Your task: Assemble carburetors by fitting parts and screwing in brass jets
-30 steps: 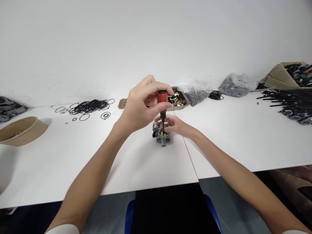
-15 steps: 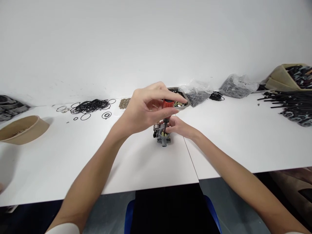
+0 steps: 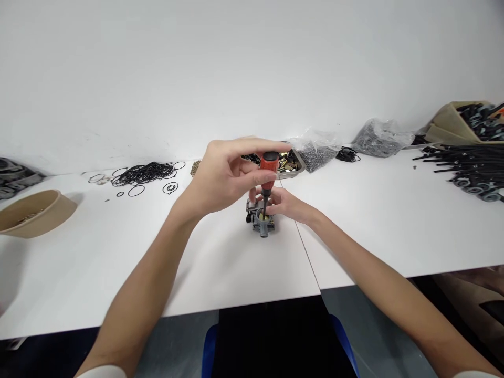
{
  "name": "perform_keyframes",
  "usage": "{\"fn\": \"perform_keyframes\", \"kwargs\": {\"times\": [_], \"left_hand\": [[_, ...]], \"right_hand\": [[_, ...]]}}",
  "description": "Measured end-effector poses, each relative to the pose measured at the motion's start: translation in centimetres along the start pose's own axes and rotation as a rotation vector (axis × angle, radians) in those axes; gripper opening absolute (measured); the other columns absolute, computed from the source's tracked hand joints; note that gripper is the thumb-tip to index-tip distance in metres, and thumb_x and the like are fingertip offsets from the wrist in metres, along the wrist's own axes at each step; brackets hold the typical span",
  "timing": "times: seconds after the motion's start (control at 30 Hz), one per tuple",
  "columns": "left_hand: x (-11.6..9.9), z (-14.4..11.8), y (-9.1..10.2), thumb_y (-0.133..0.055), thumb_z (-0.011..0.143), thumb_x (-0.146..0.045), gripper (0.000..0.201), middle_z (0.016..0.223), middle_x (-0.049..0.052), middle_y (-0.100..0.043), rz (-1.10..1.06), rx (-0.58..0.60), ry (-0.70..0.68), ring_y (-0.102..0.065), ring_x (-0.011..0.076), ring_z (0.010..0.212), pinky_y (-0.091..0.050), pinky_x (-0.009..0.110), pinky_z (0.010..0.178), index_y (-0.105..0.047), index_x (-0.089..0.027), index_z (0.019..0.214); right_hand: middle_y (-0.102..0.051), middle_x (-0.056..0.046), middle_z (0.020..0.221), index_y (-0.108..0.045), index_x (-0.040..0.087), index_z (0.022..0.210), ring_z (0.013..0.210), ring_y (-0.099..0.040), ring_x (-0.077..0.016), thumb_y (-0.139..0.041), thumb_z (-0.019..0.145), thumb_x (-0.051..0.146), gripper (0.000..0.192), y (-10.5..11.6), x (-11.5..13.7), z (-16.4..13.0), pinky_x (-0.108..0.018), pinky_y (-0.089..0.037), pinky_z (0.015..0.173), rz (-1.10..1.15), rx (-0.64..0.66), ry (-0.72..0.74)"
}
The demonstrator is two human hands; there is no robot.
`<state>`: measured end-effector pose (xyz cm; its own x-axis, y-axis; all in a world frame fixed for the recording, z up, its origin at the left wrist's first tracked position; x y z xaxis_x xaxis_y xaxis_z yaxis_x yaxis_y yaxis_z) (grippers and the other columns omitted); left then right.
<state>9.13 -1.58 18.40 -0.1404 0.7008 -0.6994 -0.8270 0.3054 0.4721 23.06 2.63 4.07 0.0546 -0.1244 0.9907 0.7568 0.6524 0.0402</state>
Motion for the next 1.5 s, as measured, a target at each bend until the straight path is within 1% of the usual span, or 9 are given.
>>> {"fn": "perform_keyframes", "kwargs": {"times": [0.17,0.3,0.43,0.67,0.83,0.93,1.17,1.37,1.5], "left_hand": [[-0.1,-0.1,0.0,-0.063,0.087,-0.022,0.024,0.094,0.005,-0.071,-0.058,0.122,0.043,-0.067,0.0117,0.064,-0.057,0.023,0.05,-0.071,-0.026,0.109],[-0.3,-0.1,0.0,-0.071,0.081,-0.024,0.017,0.094,0.005,-0.071,-0.038,0.118,0.025,-0.065,0.011,0.062,-0.054,0.021,0.046,-0.074,-0.026,0.098],[-0.1,-0.2,-0.1,-0.064,0.086,-0.021,0.034,0.094,0.004,-0.071,-0.049,0.13,0.058,-0.064,0.0099,0.058,-0.051,0.02,0.041,-0.067,-0.03,0.119],[-0.7,-0.2,0.4,-0.058,0.09,-0.024,0.021,0.088,0.007,-0.07,-0.071,0.227,0.058,-0.067,0.0127,0.065,-0.057,0.024,0.053,-0.068,-0.021,0.108],[-0.5,0.0,0.4,-0.071,0.082,-0.025,0.013,0.087,0.006,-0.069,0.009,0.137,0.038,-0.063,0.0093,0.059,-0.052,0.02,0.046,-0.068,-0.019,0.093],[-0.2,-0.1,0.2,-0.074,0.079,-0.025,0.025,0.085,0.005,-0.069,-0.014,0.077,0.027,-0.063,0.0095,0.057,-0.05,0.02,0.044,-0.067,-0.02,0.103],[0.0,0.0,0.2,-0.061,0.088,-0.02,0.018,0.096,0.008,-0.069,-0.1,0.141,0.065,-0.067,0.0128,0.07,-0.057,0.024,0.054,-0.066,-0.019,0.105],[0.2,0.1,0.3,-0.07,0.081,-0.023,0.016,0.098,0.008,-0.068,-0.029,0.091,0.014,-0.067,0.0133,0.072,-0.054,0.022,0.051,-0.07,-0.02,0.097],[0.0,-0.1,0.1,-0.071,0.081,-0.021,0.034,0.094,0.006,-0.069,-0.035,0.04,0.021,-0.067,0.0135,0.07,-0.049,0.02,0.044,-0.068,-0.023,0.115]], "right_hand": [[-0.063,-0.008,0.116,-0.063,0.019,0.109,0.102,-0.059,-0.0209,-0.066,0.069,0.013,0.04,0.2,-0.2,0.1,-0.034,-0.05,0.082,0.021,0.02,0.012],[-0.063,-0.008,0.115,-0.063,0.019,0.109,0.104,-0.057,-0.0215,-0.068,0.07,0.016,0.039,0.1,0.1,0.1,-0.037,-0.048,0.088,-0.001,0.027,0.039],[-0.064,-0.008,0.115,-0.064,0.018,0.108,0.111,-0.056,-0.0244,-0.07,0.071,0.022,0.037,0.0,0.4,0.0,-0.04,-0.046,0.093,-0.007,0.035,0.037],[-0.066,-0.008,0.115,-0.062,0.019,0.117,0.107,-0.059,-0.0224,-0.068,0.072,0.016,0.045,0.2,-0.2,0.0,-0.038,-0.047,0.09,0.005,0.018,-0.002],[-0.063,-0.01,0.122,-0.063,0.018,0.115,0.114,-0.057,-0.0243,-0.068,0.072,0.017,0.043,-0.1,0.1,0.0,-0.039,-0.047,0.092,0.009,0.019,-0.007],[-0.063,-0.009,0.122,-0.064,0.019,0.115,0.114,-0.057,-0.0247,-0.07,0.071,0.019,0.044,-0.1,0.1,0.0,-0.039,-0.048,0.09,0.001,0.014,0.011],[-0.064,-0.007,0.12,-0.063,0.02,0.114,0.106,-0.06,-0.0215,-0.066,0.07,0.014,0.045,0.3,-0.8,0.1,-0.035,-0.05,0.085,0.011,0.001,-0.007],[-0.061,-0.008,0.127,-0.063,0.02,0.117,0.109,-0.059,-0.0214,-0.065,0.069,0.013,0.048,0.2,-0.8,0.2,-0.036,-0.05,0.089,0.009,-0.005,-0.014],[-0.062,-0.009,0.126,-0.063,0.019,0.116,0.111,-0.058,-0.0236,-0.066,0.071,0.016,0.045,0.1,-0.4,0.1,-0.039,-0.05,0.09,-0.007,0.01,0.001]]}}
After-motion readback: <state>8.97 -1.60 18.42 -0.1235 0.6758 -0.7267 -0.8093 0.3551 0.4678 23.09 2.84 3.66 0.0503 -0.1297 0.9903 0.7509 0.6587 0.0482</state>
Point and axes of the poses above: each hand's wrist, its own z-axis towards the middle knuckle, its own y-axis out of the back of the hand, x = y × z, the point moved 4 cm from there along z, towards the middle knuckle
